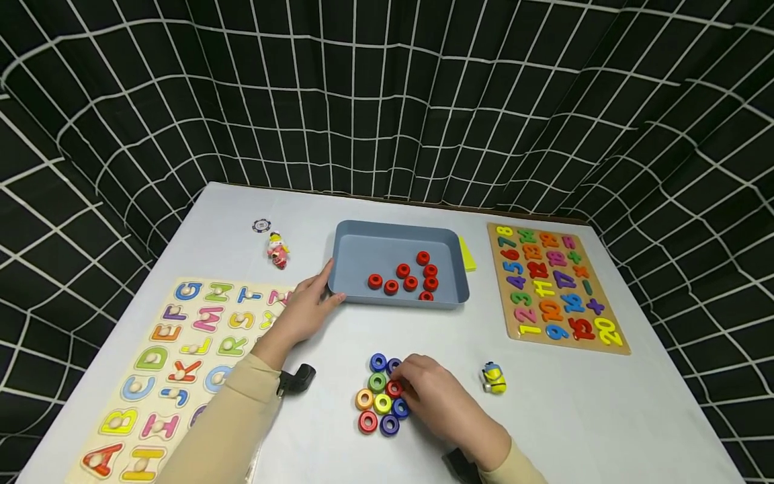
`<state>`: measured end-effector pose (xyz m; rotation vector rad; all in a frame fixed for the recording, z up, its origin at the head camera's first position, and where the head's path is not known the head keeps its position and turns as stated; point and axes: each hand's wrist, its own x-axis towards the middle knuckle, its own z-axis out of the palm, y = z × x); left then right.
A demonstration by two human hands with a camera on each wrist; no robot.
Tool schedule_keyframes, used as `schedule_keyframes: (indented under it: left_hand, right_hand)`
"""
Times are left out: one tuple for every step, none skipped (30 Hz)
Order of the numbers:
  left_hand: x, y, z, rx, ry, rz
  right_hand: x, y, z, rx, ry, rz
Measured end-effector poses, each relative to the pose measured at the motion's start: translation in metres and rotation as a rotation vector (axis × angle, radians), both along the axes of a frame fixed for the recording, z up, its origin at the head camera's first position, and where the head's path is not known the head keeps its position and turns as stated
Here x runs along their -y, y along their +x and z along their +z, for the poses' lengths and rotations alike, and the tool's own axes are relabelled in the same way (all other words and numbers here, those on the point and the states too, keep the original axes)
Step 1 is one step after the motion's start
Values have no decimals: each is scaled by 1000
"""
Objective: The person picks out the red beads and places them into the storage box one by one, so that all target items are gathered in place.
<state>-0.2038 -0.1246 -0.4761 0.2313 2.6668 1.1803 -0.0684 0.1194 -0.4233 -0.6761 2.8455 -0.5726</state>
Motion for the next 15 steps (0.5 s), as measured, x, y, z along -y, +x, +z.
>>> schedule_keyframes:
  left_hand:
    - [0, 0, 0, 0, -3, 1]
    - [0, 0, 1, 1, -5, 1]
    - [-1, 0, 1, 1, -5, 3]
    - [-1, 0, 1, 2, -6, 4]
    - [-1, 0, 2, 3, -6, 3]
    - [-1, 0, 2, 5, -6, 3]
    - [-1, 0, 2, 6, -6, 3]
    - [-1, 0, 2, 7, -5, 3]
    - [-1, 0, 2, 7, -4, 2]
    - [-1, 0, 2, 7, -2, 1]
    - [-2, 0, 2, 6, 0, 2]
    - [-2, 0, 2, 4, 3, 4]
    - [-2, 0, 2, 3, 6, 6]
    - [-2, 0, 2, 2, 8, 7]
    - [-1, 0, 2, 1, 10, 8]
  right_hand:
    - [0, 0, 1, 7, 8, 6]
    - [1, -1, 2, 15, 16, 15]
    - [1, -1, 2, 26, 22, 24]
    - [2, -2, 3, 39, 26, 33]
    - [2, -3, 4, 51, 30, 41]
    - [3, -3, 4, 63, 33, 47]
    - [4, -4, 5, 72, 36, 54]
    - [4, -4, 4, 75, 40, 59]
    - [5, -5, 4, 75, 41, 62]
    - [5, -5, 4, 74, 44, 64]
    - [6, -5, 3, 72, 47, 64]
    - [6, -6, 2, 68, 50, 64]
    - [6, -6, 2, 65, 53, 64]
    - [7, -7, 1, 62, 56, 64]
    - [7, -7, 1, 60, 59, 65]
